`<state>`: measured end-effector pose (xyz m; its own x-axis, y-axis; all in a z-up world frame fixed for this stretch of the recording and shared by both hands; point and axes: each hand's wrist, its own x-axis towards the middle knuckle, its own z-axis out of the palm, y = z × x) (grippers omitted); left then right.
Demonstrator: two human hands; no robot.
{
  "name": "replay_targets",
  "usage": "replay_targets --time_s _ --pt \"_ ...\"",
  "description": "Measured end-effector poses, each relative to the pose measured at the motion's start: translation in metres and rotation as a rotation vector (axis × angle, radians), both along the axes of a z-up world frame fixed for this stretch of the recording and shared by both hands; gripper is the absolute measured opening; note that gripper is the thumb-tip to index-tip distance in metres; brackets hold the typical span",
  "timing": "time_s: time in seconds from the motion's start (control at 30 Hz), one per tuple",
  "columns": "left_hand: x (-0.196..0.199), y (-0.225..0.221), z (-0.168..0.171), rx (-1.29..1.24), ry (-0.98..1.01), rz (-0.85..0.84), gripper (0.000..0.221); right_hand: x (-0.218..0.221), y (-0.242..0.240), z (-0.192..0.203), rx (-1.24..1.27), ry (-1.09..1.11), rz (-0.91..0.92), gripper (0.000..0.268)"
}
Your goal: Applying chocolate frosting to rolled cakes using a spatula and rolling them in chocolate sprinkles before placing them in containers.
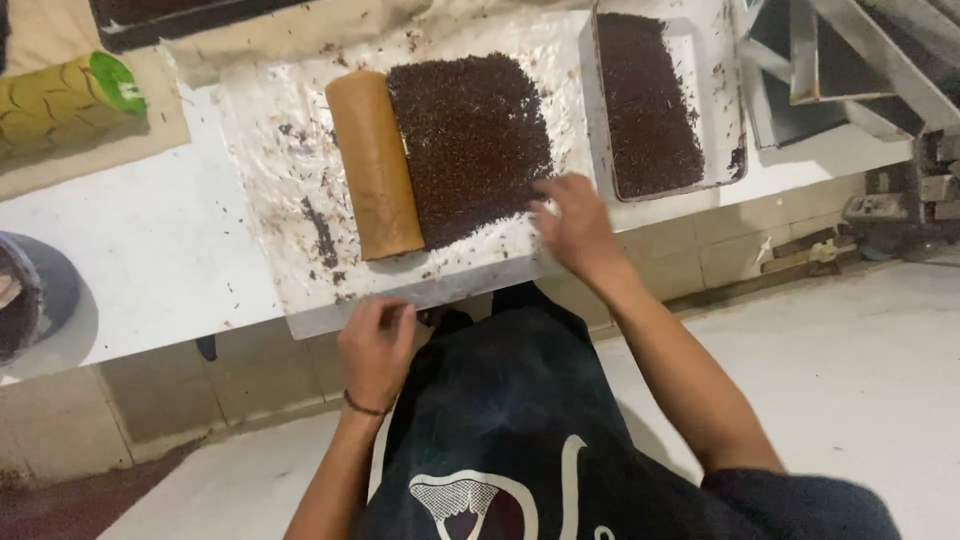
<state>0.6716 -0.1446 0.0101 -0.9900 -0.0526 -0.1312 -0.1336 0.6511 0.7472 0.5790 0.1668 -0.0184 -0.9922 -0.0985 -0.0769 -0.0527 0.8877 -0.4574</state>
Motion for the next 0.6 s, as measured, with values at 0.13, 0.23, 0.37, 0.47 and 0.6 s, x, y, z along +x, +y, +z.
replay_targets --time_s 0.13,0.23,0.37,0.47,0.6 --pt "-0.033 0.070 -0.018 -0.249 0.386 -0.314 0.026 -0.010 -0.028 -0.030 0.280 0.123 0.417 0.065" --pt "-0.065 0.119 -0.025 -0.188 0.306 -0.412 0.046 -0.001 -0.023 -0.037 0.330 0.103 0.552 0.078" --pt "-0.067 0.138 -0.071 -0.278 0.316 -0.448 0.060 0.017 -0.011 -0.040 0.194 0.047 0.524 0.067" --pt "-0.062 0.136 -0.098 -0.368 0.223 -0.538 0.081 0.022 -0.002 -0.047 0.209 0.006 0.555 0.070" --pt "-0.059 0.129 -0.097 -0.394 0.185 -0.569 0.085 0.024 0.004 -0.051 0.111 0.111 0.570 0.069"
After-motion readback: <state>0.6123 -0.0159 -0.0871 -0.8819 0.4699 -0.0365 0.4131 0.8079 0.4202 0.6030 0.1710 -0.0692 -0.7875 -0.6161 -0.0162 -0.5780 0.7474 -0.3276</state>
